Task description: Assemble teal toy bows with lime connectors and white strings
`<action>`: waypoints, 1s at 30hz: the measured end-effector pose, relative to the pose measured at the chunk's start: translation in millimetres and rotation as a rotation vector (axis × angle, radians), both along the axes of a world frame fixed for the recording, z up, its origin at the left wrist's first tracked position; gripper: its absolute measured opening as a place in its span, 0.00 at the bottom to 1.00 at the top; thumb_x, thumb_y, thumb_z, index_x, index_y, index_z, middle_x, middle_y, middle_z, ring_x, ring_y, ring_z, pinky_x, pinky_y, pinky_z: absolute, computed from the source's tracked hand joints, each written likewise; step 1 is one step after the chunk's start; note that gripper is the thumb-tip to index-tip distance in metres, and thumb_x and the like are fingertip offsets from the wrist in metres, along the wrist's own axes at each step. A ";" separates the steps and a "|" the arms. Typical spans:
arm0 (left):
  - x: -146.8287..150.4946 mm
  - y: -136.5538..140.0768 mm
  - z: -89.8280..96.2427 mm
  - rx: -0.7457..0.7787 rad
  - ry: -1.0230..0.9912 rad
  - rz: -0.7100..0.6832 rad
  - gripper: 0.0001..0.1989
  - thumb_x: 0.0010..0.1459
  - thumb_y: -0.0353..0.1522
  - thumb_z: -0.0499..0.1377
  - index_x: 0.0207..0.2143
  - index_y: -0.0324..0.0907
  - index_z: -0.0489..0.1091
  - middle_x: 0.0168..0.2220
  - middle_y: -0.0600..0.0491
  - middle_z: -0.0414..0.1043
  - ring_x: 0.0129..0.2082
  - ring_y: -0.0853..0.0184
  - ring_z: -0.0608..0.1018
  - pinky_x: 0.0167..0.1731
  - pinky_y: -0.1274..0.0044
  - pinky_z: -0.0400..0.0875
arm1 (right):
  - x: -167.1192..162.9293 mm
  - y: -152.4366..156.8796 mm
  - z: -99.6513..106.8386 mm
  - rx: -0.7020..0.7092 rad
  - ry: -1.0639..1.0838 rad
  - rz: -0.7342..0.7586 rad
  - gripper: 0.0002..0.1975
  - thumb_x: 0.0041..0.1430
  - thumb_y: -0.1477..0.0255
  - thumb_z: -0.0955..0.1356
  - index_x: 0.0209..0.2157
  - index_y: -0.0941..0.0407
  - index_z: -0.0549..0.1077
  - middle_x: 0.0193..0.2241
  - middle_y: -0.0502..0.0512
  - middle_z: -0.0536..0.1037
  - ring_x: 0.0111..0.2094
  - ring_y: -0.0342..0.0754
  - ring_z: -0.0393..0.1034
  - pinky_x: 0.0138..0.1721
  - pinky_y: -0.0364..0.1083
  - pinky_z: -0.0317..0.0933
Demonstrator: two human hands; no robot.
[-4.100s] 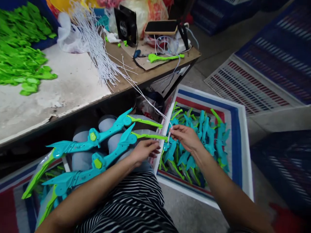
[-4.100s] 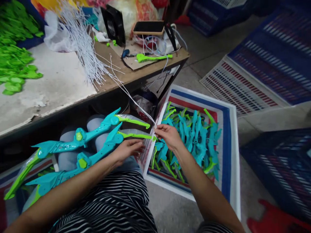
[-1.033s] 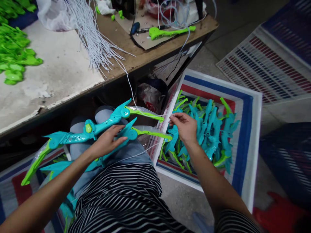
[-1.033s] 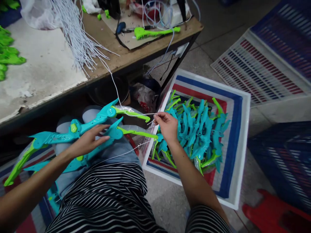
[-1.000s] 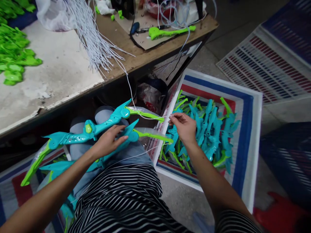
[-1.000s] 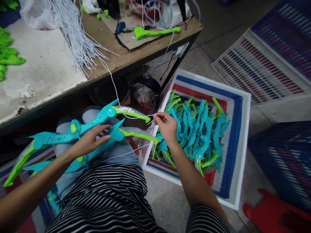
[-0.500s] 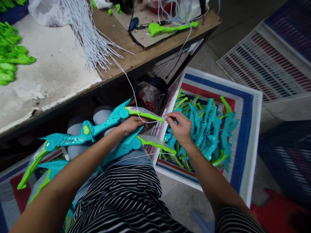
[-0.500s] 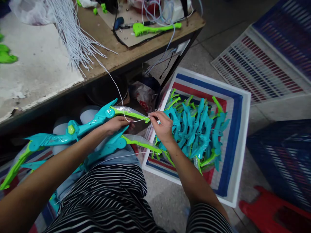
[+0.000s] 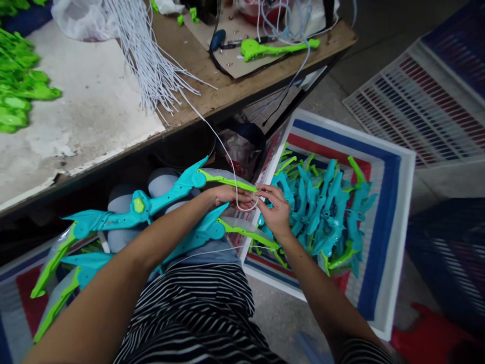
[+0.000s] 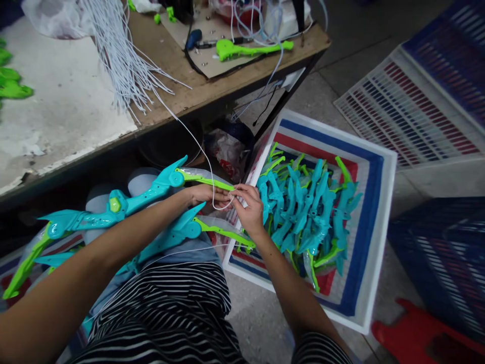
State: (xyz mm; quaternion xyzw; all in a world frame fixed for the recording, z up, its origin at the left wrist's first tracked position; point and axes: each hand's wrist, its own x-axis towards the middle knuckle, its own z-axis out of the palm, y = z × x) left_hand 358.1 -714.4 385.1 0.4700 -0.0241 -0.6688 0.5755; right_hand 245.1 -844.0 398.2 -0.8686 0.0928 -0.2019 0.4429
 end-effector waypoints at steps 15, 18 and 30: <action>-1.5 54.7 46.6 0.290 -0.397 0.256 0.09 0.48 0.27 0.61 0.17 0.38 0.68 0.16 0.56 0.66 0.20 0.71 0.68 0.28 0.76 0.65 | 20.3 1.8 -9.5 -0.106 0.135 0.053 0.11 0.50 0.71 0.67 0.38 0.53 0.75 0.33 0.53 0.77 0.30 0.47 0.70 0.37 0.48 0.67; 2.6 119.3 76.7 0.324 -0.500 0.368 0.06 0.45 0.32 0.62 0.20 0.38 0.71 0.24 0.52 0.74 0.30 0.65 0.75 0.35 0.74 0.69 | 20.7 -9.2 -11.2 -0.080 0.135 0.015 0.11 0.48 0.69 0.67 0.36 0.53 0.75 0.31 0.52 0.77 0.28 0.47 0.69 0.35 0.48 0.67; -84.5 340.5 154.4 0.377 -0.439 1.423 0.11 0.50 0.39 0.60 0.17 0.52 0.68 0.21 0.71 0.74 0.44 0.68 0.74 0.41 0.77 0.72 | 41.4 -28.3 -7.9 0.011 0.293 0.051 0.15 0.44 0.64 0.71 0.34 0.56 0.75 0.26 0.51 0.77 0.25 0.46 0.70 0.30 0.48 0.68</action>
